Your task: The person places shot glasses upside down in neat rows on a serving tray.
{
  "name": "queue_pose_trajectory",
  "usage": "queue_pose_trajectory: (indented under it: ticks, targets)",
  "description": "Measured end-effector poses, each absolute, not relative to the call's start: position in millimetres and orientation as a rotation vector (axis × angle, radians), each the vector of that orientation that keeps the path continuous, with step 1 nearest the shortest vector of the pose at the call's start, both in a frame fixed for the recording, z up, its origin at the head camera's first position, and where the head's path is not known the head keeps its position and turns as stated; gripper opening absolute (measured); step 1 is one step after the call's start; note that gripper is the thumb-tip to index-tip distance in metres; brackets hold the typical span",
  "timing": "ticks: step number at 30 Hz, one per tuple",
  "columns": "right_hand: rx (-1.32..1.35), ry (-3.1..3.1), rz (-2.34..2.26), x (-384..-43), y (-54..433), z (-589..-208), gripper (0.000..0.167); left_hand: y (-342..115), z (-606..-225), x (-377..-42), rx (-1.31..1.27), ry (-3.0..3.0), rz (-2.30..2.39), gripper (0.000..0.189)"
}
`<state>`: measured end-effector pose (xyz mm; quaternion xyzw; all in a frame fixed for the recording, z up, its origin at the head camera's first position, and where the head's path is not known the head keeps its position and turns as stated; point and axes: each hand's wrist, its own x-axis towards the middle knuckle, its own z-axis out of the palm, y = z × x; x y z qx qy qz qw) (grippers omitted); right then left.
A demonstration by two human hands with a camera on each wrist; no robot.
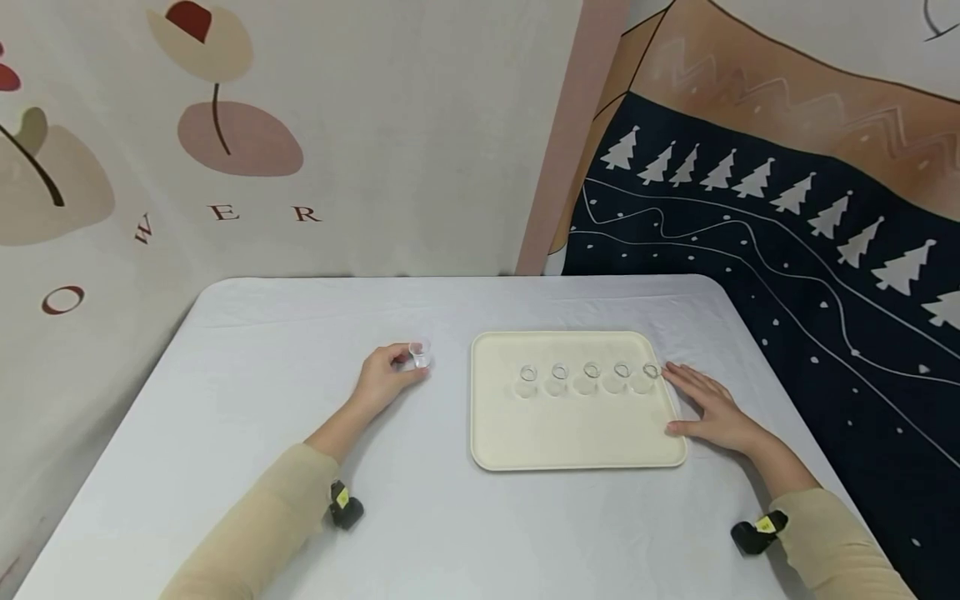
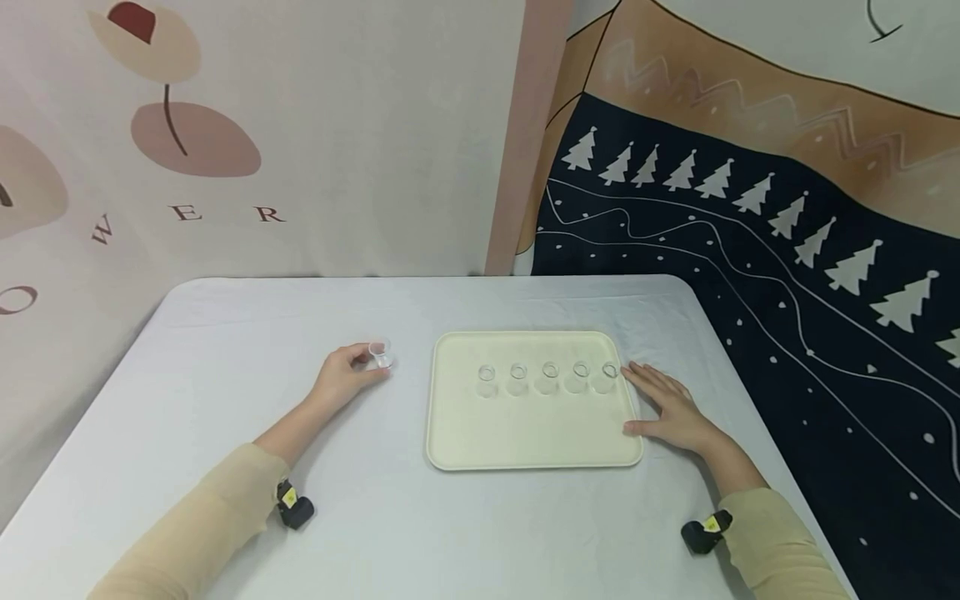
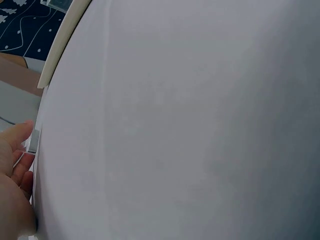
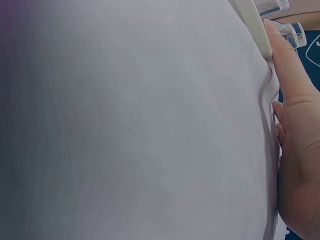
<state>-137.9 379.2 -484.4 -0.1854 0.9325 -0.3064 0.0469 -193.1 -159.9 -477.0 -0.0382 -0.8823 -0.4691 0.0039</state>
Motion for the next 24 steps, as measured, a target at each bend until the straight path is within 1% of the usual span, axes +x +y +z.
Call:
queue_pose_trajectory:
  ticks: [9,18,24]
  targets:
    - [-0.554,2.848,-0.923,-137.7,378.7,-484.8,0.089,-157.0,-477.9,-193.6,-0.162,-2.742,-1.367,0.038]
    - [-0.567,2.85,-0.921,-139.1,380.4,-487.2,0.09,-160.2,-478.9,-193.7,-0.123,-2.739,-1.411,0.031]
    - [-0.563,2.845,-0.924,-138.5,380.1,-485.8,0.089,-163.1,-473.7,-190.5,-0.15,-2.732,-1.485,0.027]
